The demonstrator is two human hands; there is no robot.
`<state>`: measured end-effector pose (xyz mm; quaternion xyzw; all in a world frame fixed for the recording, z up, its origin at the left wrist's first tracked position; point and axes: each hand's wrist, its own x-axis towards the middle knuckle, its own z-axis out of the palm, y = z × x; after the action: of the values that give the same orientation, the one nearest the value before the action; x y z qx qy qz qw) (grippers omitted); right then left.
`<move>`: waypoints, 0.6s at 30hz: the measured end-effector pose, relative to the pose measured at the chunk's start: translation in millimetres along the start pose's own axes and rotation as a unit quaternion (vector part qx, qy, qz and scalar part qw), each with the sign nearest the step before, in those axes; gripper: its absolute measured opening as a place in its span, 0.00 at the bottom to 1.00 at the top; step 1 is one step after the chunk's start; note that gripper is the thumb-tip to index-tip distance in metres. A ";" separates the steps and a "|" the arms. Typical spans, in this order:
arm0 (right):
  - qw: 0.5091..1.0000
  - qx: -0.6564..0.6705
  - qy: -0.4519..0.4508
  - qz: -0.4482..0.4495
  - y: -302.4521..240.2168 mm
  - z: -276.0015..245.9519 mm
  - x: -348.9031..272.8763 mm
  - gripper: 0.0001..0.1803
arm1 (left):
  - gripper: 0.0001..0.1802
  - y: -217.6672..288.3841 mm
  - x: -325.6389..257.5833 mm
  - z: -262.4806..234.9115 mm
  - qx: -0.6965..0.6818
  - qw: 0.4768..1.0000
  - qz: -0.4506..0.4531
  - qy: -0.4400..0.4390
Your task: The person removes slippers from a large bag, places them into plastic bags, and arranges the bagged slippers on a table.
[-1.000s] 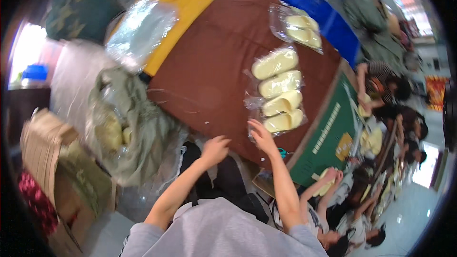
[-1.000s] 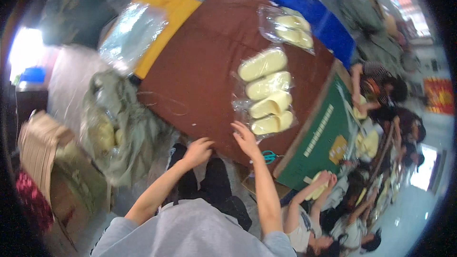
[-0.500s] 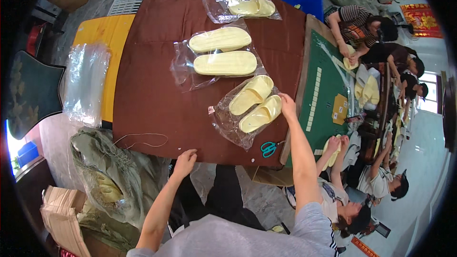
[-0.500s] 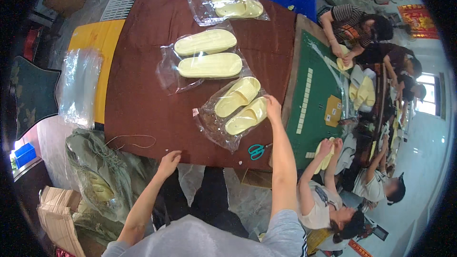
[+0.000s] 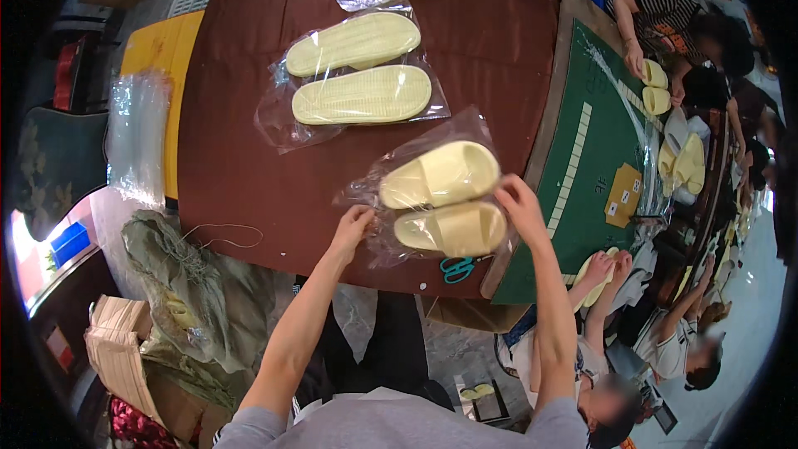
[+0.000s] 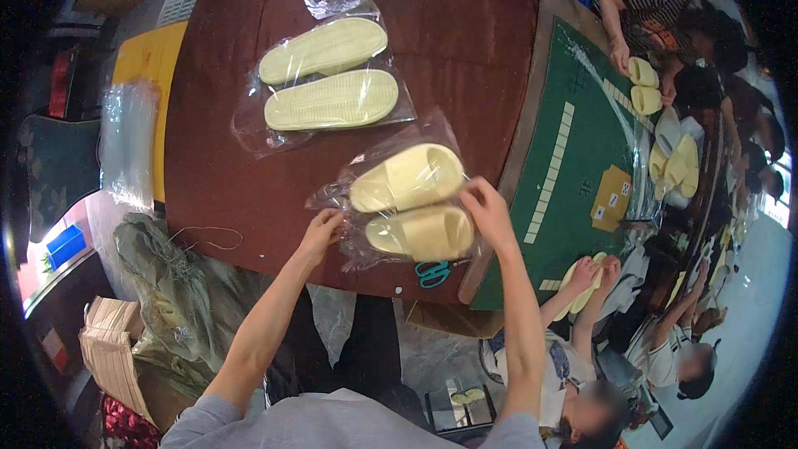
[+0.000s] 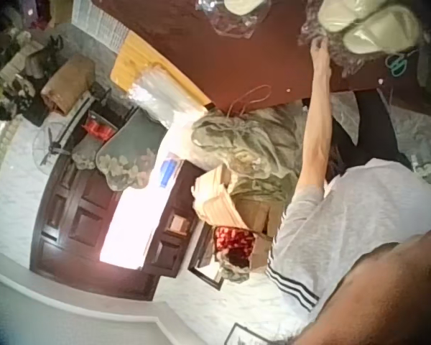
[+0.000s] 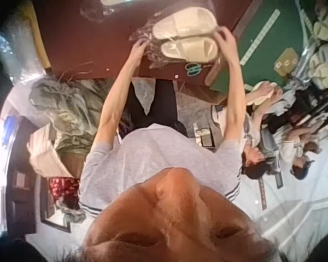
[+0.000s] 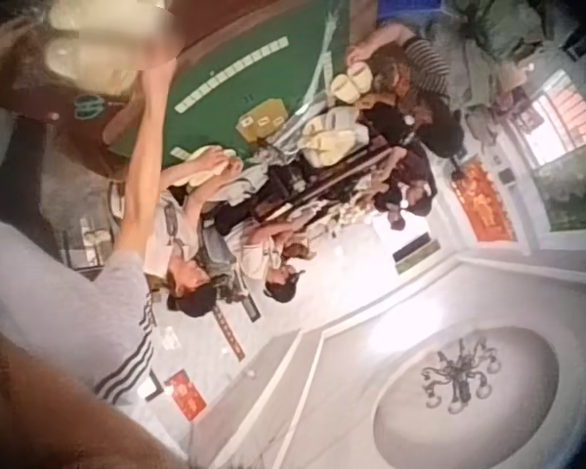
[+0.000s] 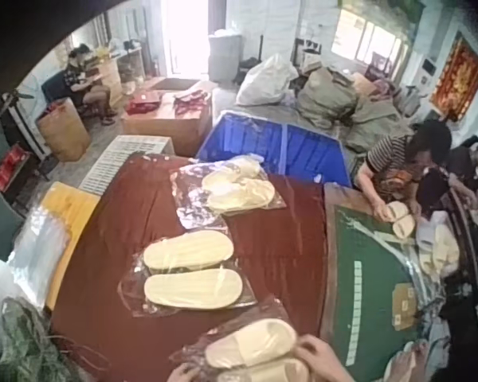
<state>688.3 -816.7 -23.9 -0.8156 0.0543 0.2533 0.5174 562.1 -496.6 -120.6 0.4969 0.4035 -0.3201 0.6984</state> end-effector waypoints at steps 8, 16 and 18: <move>0.963 -0.057 0.262 -0.009 -173.8 -139.7 -163.0 0.02 | 0.21 105.4 -20.9 42.8 0.398 0.847 0.350 0.028; 0.859 -0.166 0.476 -0.089 -174.2 -264.3 -181.2 0.02 | 0.61 183.5 69.9 139.4 0.649 0.571 0.471 0.175; 0.911 -0.155 0.378 0.054 -152.2 -269.1 -184.4 0.03 | 0.48 177.9 88.2 136.7 0.710 0.511 0.446 0.190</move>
<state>678.1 -1013.4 277.4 -0.9163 0.2494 -0.0408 0.3106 787.9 -577.3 -96.2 0.9905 -0.1096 -0.0444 0.0704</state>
